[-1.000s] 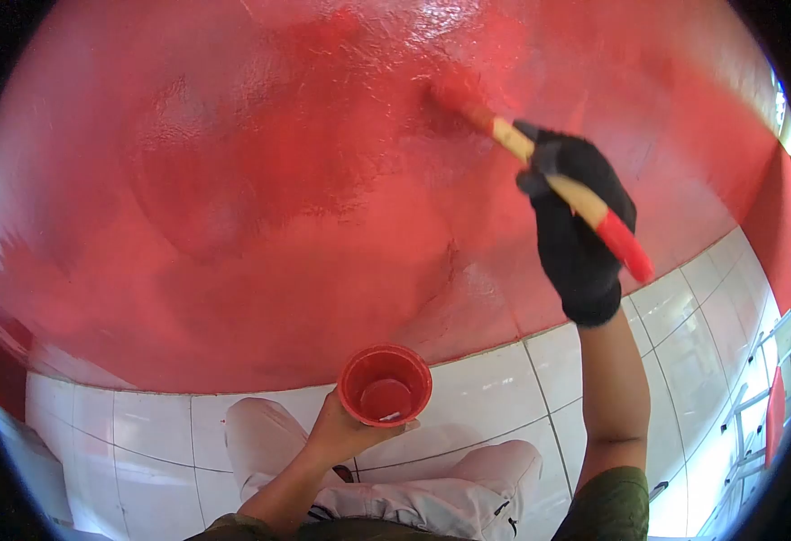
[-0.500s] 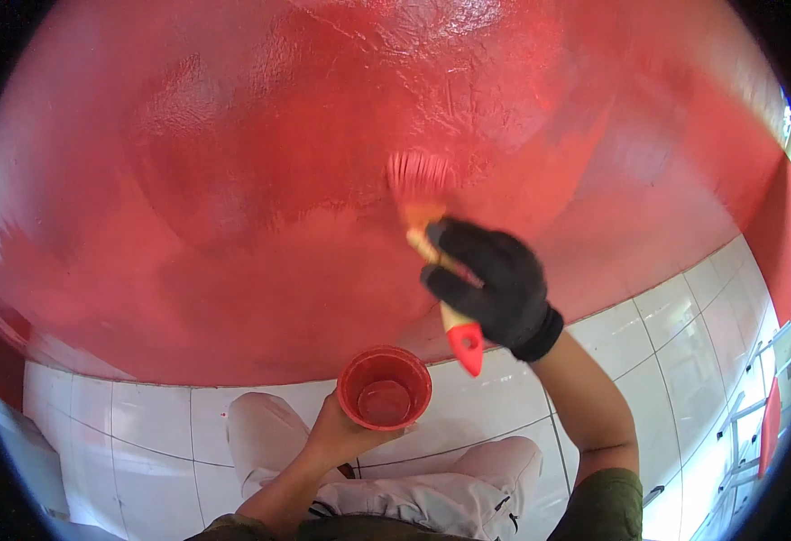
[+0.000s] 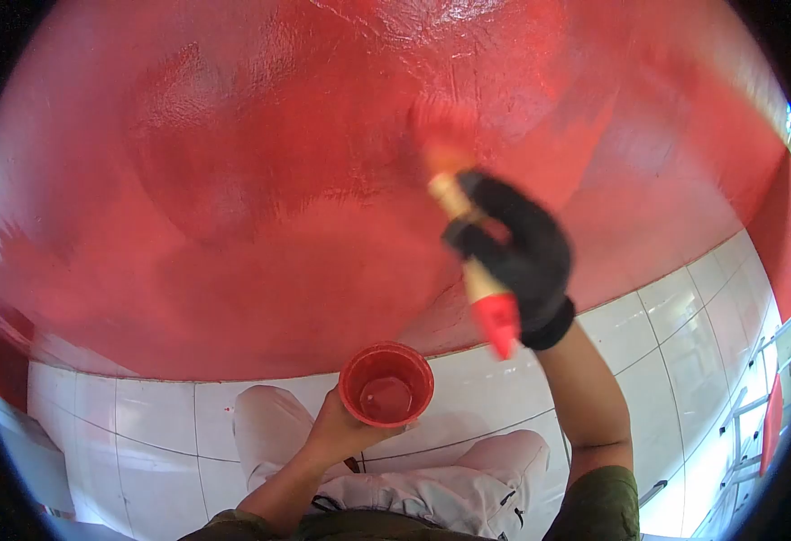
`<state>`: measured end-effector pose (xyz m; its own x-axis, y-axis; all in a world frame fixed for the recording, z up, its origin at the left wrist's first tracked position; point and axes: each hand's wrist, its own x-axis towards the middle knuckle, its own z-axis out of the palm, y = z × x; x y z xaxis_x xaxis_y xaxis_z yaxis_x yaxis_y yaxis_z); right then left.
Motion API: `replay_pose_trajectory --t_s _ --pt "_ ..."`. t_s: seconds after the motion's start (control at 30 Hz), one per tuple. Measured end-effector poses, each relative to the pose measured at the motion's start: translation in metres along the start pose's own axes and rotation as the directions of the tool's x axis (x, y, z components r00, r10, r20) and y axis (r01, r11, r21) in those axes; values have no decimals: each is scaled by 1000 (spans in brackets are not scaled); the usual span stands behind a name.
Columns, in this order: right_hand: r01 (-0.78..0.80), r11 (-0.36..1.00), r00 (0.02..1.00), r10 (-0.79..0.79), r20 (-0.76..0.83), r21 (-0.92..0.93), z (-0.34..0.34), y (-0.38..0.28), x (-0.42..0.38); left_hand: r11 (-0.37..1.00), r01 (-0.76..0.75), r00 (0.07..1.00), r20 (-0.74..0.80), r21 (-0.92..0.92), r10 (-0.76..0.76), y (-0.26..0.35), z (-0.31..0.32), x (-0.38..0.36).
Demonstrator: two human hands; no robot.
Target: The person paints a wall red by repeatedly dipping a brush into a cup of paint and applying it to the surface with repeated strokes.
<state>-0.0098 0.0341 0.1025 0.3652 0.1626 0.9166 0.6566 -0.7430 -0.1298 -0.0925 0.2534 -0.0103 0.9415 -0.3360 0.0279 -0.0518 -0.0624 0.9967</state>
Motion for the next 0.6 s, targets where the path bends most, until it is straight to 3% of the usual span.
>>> replay_pose_trajectory --t_s 0.03,0.1,0.13,0.2,0.3,0.37,0.43,0.47,0.5,0.57,0.6 --pt "17 997 993 -26 115 77 5 -4 -8 1000 3 1000 -7 -2 -3 -1 0 0" --pt "329 941 929 -338 151 80 8 -4 -18 1000 13 1000 -10 -6 -13 -1 1 0" --pt "331 940 929 -340 147 81 8 -3 -16 1000 27 1000 -13 -11 -28 0 1 0" --pt "102 935 984 -144 102 339 8 1 -13 1000 9 1000 -10 10 -9 -3 0 1" --pt "-41 974 962 98 -254 221 -3 12 7 998 28 1000 -6 50 -28 6 0 -2" --pt "38 989 923 19 -384 141 -10 12 17 996 53 999 -15 70 -52 9 0 -2" --pt "90 996 954 -94 -286 -25 -10 12 7 998 29 999 -18 48 -28 5 0 -3" --pt "206 974 965 -218 -145 -96 -8 13 1 999 30 999 -15 46 -29 2 -1 -3" --pt "2 989 1000 -2 1 149 3 5 -14 999 34 999 -8 38 -34 0 -1 -3" --pt "200 980 968 -199 150 9 11 -3 -24 999 36 999 0 33 -36 1 -1 -3" --pt "203 979 968 -202 147 8 11 -5 -24 1000 27 1000 -2 12 -27 3 0 -3"
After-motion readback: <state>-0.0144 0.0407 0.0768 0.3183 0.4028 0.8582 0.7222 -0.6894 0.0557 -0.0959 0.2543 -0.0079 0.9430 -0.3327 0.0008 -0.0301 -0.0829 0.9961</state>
